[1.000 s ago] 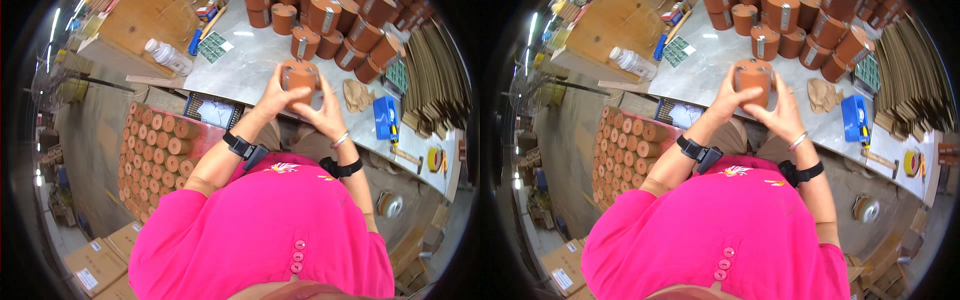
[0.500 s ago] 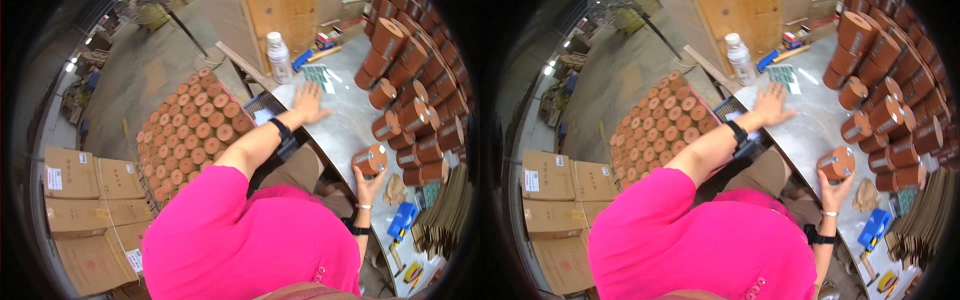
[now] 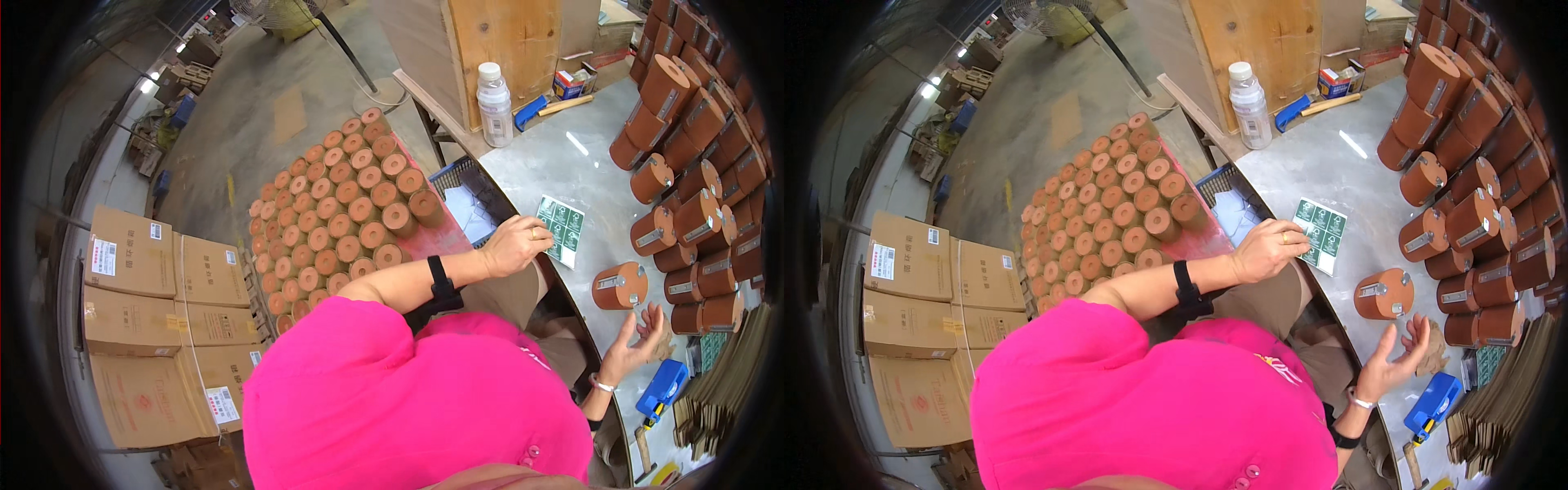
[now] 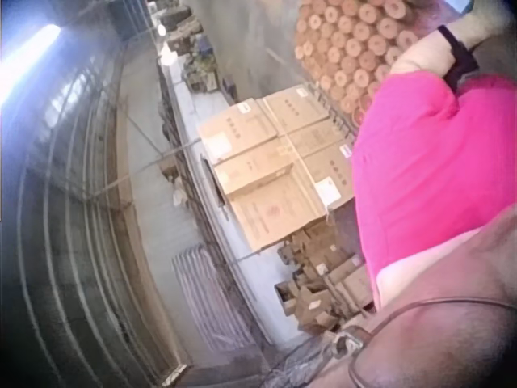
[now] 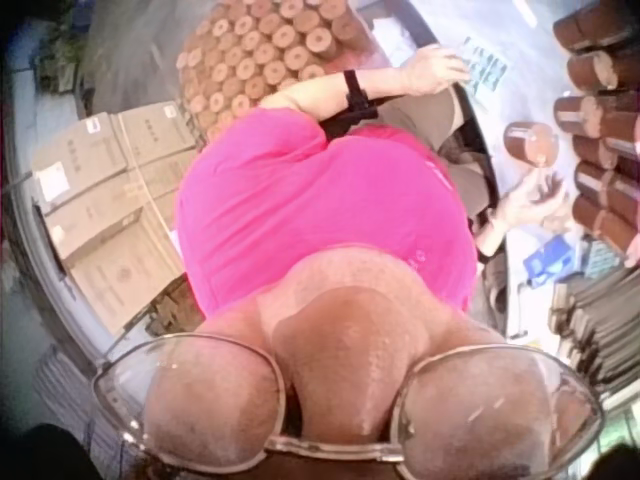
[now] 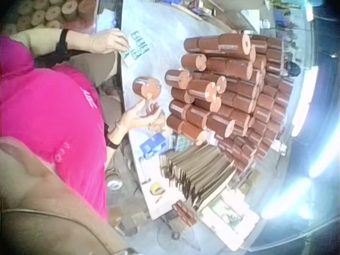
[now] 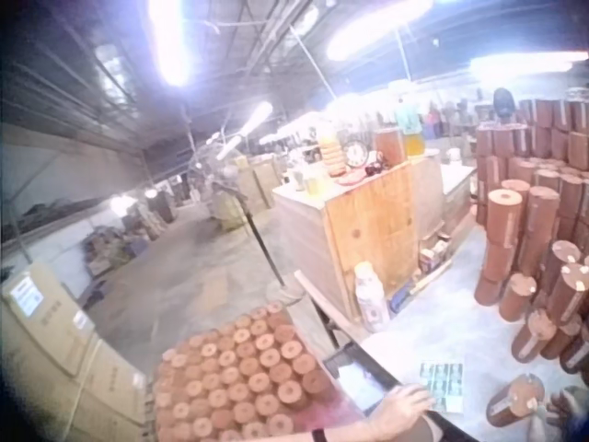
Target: Applying stickers to cylindrical components and wrapping them in protective cardboard covers.
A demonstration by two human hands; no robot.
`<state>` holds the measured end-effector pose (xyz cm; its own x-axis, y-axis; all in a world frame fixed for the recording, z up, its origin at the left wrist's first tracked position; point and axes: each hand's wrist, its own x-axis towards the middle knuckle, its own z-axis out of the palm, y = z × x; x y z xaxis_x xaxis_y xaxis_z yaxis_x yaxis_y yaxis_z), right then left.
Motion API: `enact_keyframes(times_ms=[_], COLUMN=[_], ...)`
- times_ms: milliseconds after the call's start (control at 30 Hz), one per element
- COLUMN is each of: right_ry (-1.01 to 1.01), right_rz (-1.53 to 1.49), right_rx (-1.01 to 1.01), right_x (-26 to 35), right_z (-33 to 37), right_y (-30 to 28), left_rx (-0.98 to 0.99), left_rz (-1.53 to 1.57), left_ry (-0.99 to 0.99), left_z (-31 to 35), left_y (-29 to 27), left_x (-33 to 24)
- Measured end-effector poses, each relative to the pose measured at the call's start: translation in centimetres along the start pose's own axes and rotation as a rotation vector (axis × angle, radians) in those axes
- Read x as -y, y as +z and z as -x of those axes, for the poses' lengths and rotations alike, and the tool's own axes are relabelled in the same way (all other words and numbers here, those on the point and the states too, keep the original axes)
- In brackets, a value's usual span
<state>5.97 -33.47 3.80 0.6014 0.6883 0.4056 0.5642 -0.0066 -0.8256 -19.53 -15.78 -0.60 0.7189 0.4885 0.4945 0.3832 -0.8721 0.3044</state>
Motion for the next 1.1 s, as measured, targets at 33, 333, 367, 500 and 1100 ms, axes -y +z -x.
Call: enact_keyframes(times_ms=[33,333,367,500,1100], right_ry=[0.035,0.23,0.213,0.153,0.016], right_rz=[-0.069,-0.526,-0.533,-0.534,-0.6], right_rx=[-0.034,0.17,0.172,0.176,0.312], right_x=[0.5,7.8,7.6,6.4,7.5], right_z=[0.1,-0.8,-0.9,-0.8,-2.0], right_y=[-0.3,2.3,2.2,2.1,5.9], left_rx=[-0.151,-0.406,-0.407,-0.404,0.015], left_rz=[0.022,0.244,0.265,0.221,1.684], left_ry=[0.01,0.423,0.441,0.478,-0.801], left_z=[-0.7,-5.4,-5.4,-5.0,-3.5], left_y=[-0.5,-3.6,-3.7,-3.9,-6.4], left_x=[-0.8,-7.2,-7.4,-7.9,-7.6])
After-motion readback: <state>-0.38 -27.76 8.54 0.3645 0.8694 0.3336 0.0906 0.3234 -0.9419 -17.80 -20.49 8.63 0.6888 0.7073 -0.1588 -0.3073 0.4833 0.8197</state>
